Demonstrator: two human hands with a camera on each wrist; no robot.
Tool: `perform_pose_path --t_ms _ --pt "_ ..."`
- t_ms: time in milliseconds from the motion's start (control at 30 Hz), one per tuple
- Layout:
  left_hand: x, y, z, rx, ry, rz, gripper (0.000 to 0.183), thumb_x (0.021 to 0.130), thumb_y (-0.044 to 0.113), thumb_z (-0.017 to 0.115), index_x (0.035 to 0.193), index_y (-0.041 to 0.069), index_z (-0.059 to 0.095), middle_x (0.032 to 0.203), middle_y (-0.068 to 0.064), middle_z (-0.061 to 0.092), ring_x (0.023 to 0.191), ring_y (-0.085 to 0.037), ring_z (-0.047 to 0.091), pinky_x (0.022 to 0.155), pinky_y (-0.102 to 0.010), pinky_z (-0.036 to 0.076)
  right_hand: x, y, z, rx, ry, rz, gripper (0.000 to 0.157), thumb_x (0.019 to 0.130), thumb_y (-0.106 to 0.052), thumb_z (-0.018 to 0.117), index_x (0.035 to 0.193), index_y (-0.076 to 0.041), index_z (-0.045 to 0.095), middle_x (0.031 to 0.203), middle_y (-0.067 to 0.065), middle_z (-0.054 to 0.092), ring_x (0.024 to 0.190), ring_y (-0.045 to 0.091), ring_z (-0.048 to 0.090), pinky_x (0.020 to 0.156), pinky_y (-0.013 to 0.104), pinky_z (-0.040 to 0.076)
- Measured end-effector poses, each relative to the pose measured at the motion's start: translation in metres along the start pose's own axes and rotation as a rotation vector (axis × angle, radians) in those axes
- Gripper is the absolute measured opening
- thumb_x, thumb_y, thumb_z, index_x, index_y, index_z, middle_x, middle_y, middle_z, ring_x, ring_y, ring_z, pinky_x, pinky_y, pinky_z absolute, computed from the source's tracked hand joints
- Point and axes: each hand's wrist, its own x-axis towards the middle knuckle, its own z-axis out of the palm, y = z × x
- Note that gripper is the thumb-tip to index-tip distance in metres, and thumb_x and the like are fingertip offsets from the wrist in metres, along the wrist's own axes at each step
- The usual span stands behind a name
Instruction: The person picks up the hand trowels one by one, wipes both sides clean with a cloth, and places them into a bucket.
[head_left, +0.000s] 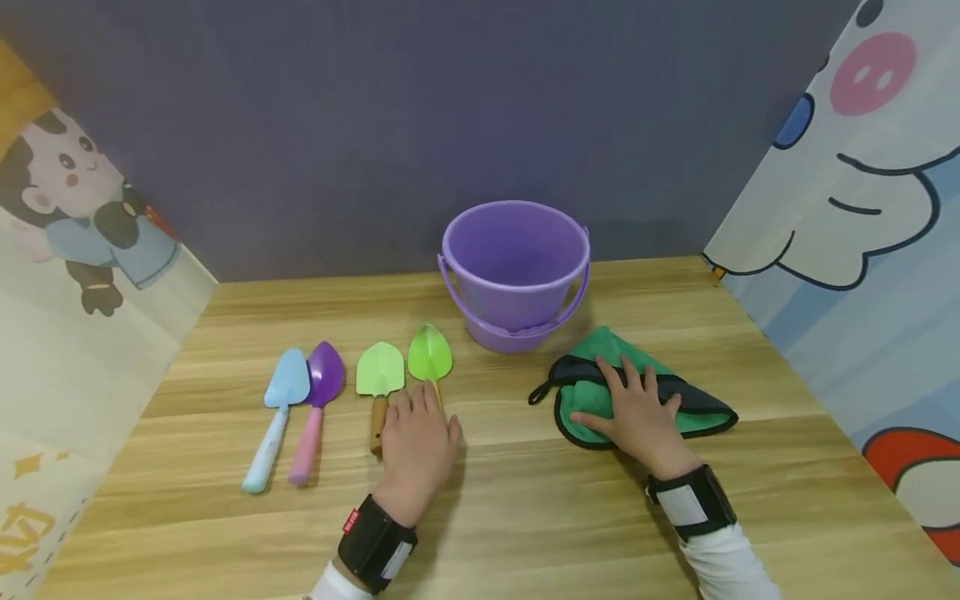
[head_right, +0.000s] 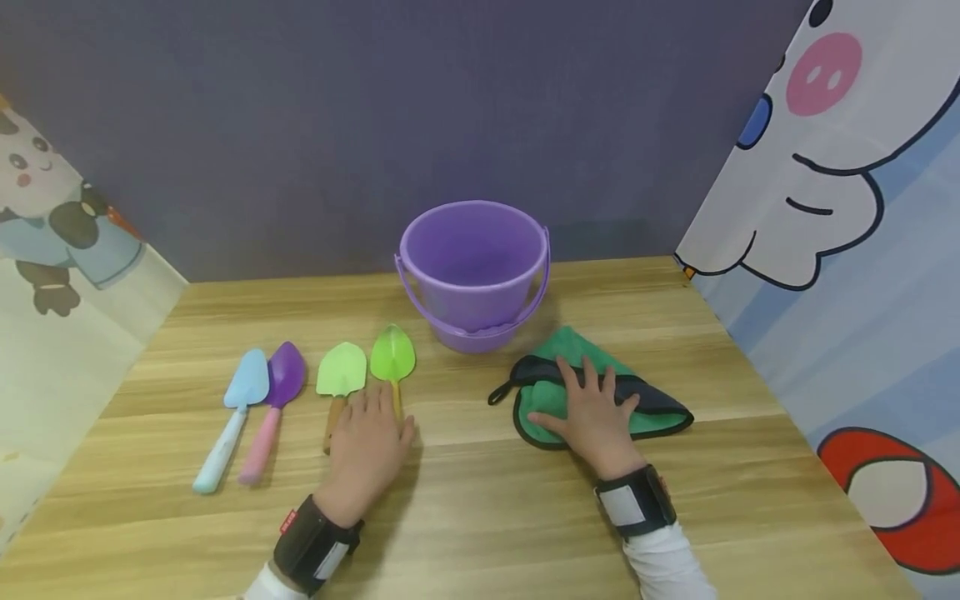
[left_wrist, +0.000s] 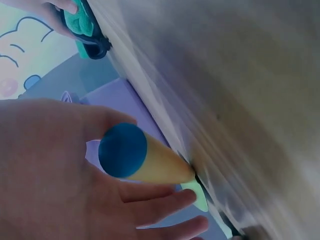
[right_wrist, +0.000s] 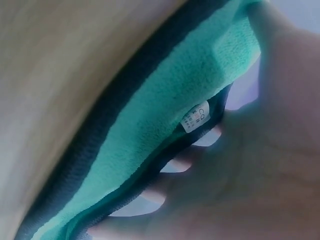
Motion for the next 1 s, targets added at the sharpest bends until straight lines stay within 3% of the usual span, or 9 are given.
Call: perform_pose_path --t_ms 167,367,467,667,800,1000 --pt "0.006 -0.007 -0.002 0.024 -0.028 0.003 0.053 0.092 0.039 0.053 0.108 -0.012 0.059 0.095 -0.022 0.065 0.09 -0.036 0.058 0.085 -0.048 0.047 -0.004 0.001 0.002 0.003 -0.026 0.003 0.104 0.077 -0.07 0.059 0.154 -0.011 0.022 0.155 0.035 0.018 0.134 0.065 0.012 0.086 0.093 0.015" --pt "0.019 -0.013 -0.011 -0.031 -0.102 0.022 0.051 0.091 0.04 0.052 0.09 -0.01 0.063 0.083 -0.02 0.065 0.075 -0.034 0.06 0.068 -0.045 0.048 -0.005 0.0 -0.001 -0.002 -0.01 -0.001 0.101 0.078 -0.068 0.06 0.154 -0.011 0.023 0.154 0.035 0.02 0.133 0.065 0.013 0.086 0.093 0.017" --pt "0.026 -0.015 -0.016 -0.044 -0.152 0.017 0.049 0.093 0.039 0.051 0.082 -0.007 0.063 0.08 -0.02 0.066 0.073 -0.034 0.061 0.066 -0.044 0.05 -0.004 -0.001 -0.002 -0.01 -0.004 -0.011 0.1 0.079 -0.067 0.06 0.153 -0.011 0.024 0.154 0.035 0.021 0.133 0.065 0.014 0.085 0.093 0.018" --pt "0.035 -0.021 -0.011 -0.142 -0.248 -0.02 0.044 0.093 0.035 0.05 0.06 0.007 0.057 0.061 -0.011 0.064 0.058 -0.027 0.059 0.057 -0.044 0.05 -0.004 -0.003 -0.001 -0.04 -0.01 -0.011 0.096 0.079 -0.068 0.059 0.151 -0.012 0.03 0.152 0.034 0.025 0.133 0.061 0.02 0.084 0.09 0.026" --pt "0.037 -0.023 -0.009 -0.197 -0.23 -0.037 0.045 0.091 0.033 0.052 0.05 0.014 0.048 0.051 -0.005 0.053 0.048 -0.022 0.053 0.044 -0.038 0.043 -0.005 -0.004 -0.004 -0.057 0.004 -0.013 0.09 0.079 -0.065 0.061 0.148 -0.013 0.036 0.149 0.033 0.03 0.131 0.059 0.025 0.081 0.088 0.031" --pt "0.035 -0.024 -0.021 -0.229 -0.125 -0.054 0.037 0.091 0.034 0.052 0.066 0.007 0.054 0.054 -0.006 0.056 0.049 -0.026 0.054 0.043 -0.04 0.044 -0.004 -0.001 -0.008 -0.091 0.041 -0.059 0.074 0.083 -0.051 0.066 0.143 -0.013 0.043 0.143 0.032 0.039 0.126 0.059 0.032 0.073 0.084 0.039"
